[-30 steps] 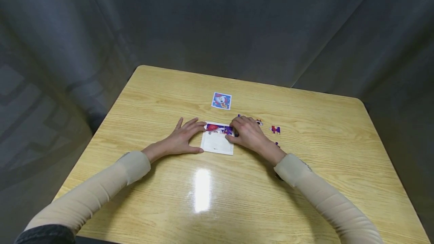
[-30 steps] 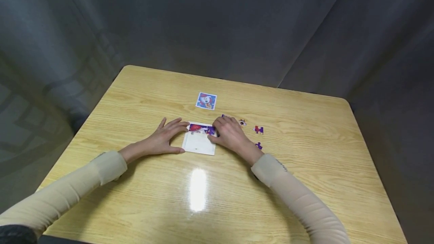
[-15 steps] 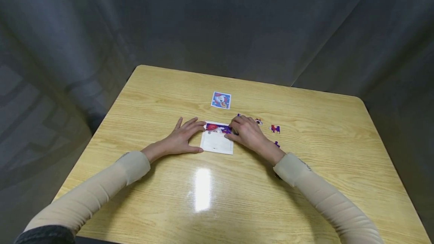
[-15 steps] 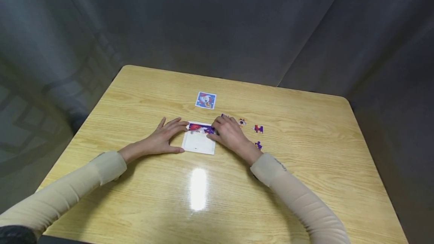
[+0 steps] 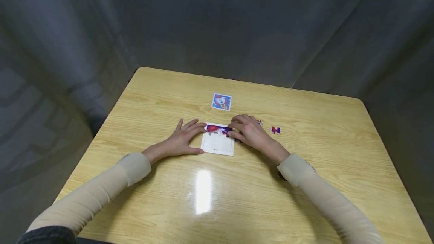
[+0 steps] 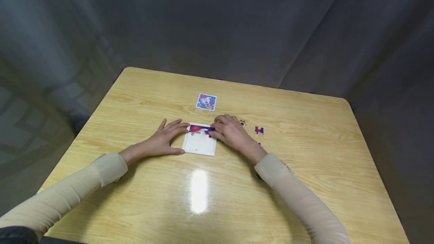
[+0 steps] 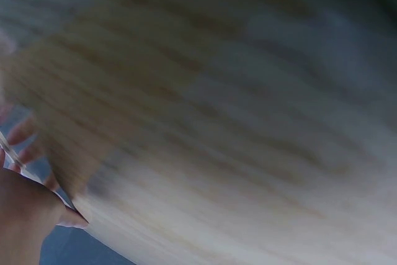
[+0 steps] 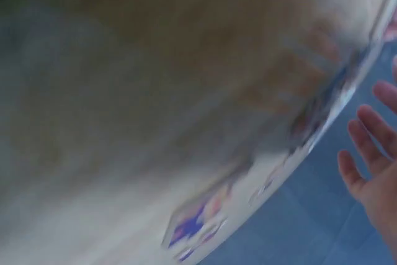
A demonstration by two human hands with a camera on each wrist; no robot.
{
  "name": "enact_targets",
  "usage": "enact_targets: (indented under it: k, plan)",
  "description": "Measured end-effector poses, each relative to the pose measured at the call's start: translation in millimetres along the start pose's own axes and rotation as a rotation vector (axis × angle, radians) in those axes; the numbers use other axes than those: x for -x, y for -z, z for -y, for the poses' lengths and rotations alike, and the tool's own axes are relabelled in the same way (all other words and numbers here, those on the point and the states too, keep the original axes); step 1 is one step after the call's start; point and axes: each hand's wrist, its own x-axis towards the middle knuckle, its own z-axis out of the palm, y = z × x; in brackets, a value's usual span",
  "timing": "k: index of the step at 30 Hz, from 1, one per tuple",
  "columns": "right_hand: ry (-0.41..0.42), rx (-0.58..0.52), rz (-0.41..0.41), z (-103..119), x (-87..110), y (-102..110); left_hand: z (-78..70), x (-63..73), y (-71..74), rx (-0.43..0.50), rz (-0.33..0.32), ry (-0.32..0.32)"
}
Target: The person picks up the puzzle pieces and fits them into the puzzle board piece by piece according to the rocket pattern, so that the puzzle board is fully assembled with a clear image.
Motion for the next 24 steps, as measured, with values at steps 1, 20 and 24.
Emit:
enact_targets:
  k: [1, 20, 24]
  plan:
    - [-0.012, -0.007, -0.021, -3.1, 1.0, 2.9, 0.0, -0.3, -0.5, 0.002, -0.001, -0.002]
    - [-0.360, 0.018, -0.011, -31.5, 11.1, 9.3, 4.5, -1.6, -5.6, -0.011, -0.018, -0.008]
    - [-0.391, -0.001, 0.012, -31.4, 7.2, 6.7, 4.6, -1.8, -3.8, 0.005, -0.014, -0.017]
